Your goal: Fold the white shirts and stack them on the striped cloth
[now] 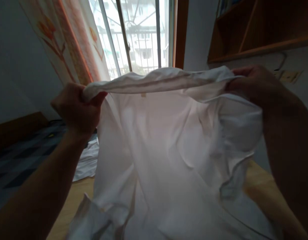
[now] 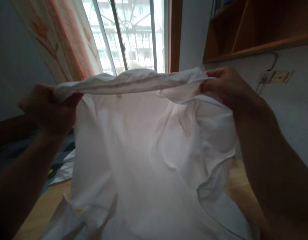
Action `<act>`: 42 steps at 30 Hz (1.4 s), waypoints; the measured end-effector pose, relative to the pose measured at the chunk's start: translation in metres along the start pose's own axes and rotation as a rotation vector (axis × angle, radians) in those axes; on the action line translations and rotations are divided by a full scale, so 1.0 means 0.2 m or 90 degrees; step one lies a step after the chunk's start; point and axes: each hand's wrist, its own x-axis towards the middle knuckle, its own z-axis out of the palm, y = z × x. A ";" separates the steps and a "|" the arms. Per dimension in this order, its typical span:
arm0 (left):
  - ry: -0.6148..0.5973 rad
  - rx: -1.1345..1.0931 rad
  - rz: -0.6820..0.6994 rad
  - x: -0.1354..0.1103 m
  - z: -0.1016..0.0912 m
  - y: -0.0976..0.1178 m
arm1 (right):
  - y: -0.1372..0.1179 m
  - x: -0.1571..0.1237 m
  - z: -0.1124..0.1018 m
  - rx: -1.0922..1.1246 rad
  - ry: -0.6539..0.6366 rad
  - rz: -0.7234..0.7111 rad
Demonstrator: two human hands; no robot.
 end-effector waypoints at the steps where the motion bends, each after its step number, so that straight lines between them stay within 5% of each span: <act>1: -0.005 0.007 -0.004 0.05 0.02 0.02 | 0.00 0.07 0.01 -0.015 0.037 -0.032; 4: -0.092 0.025 -0.004 0.12 0.17 0.07 | 0.11 0.30 0.16 -0.116 0.196 -0.091; 6: -0.183 0.036 0.039 0.07 0.32 0.08 | 0.26 0.41 0.32 -0.269 0.251 -0.029; 8: -0.286 0.051 0.089 -0.04 0.48 0.08 | 0.46 0.43 0.49 -0.413 0.185 0.044; 11: -0.485 0.076 0.048 -0.31 0.68 0.07 | 0.80 0.31 0.69 -0.606 0.013 0.163; 14: -0.698 0.035 -0.001 -0.61 0.77 0.09 | 1.08 0.13 0.76 -0.669 -0.071 0.217; 18: -0.841 -0.112 0.145 -0.94 0.71 0.11 | 1.27 -0.05 0.73 -0.666 -0.177 0.214; 23: -0.958 -0.136 0.184 -1.12 0.63 0.06 | 1.27 -0.18 0.61 -0.626 -0.177 0.178; 29: -0.983 -0.206 0.136 -1.02 0.55 0.16 | 1.16 -0.44 0.36 -0.639 -0.149 0.168; 32: -0.977 -0.335 0.215 -1.01 0.40 0.35 | 1.09 -0.61 0.31 -0.572 -0.207 0.011; 34: -0.967 -0.412 0.304 -1.08 0.28 0.49 | 1.02 -0.72 0.33 -0.500 -0.272 -0.084; 37: -0.961 -0.495 0.420 -1.24 0.14 0.61 | 0.95 -0.85 0.37 -0.451 -0.362 -0.109; 42: -0.950 -0.552 0.486 -1.39 0.09 0.58 | 0.96 -0.95 0.32 -0.456 -0.390 -0.077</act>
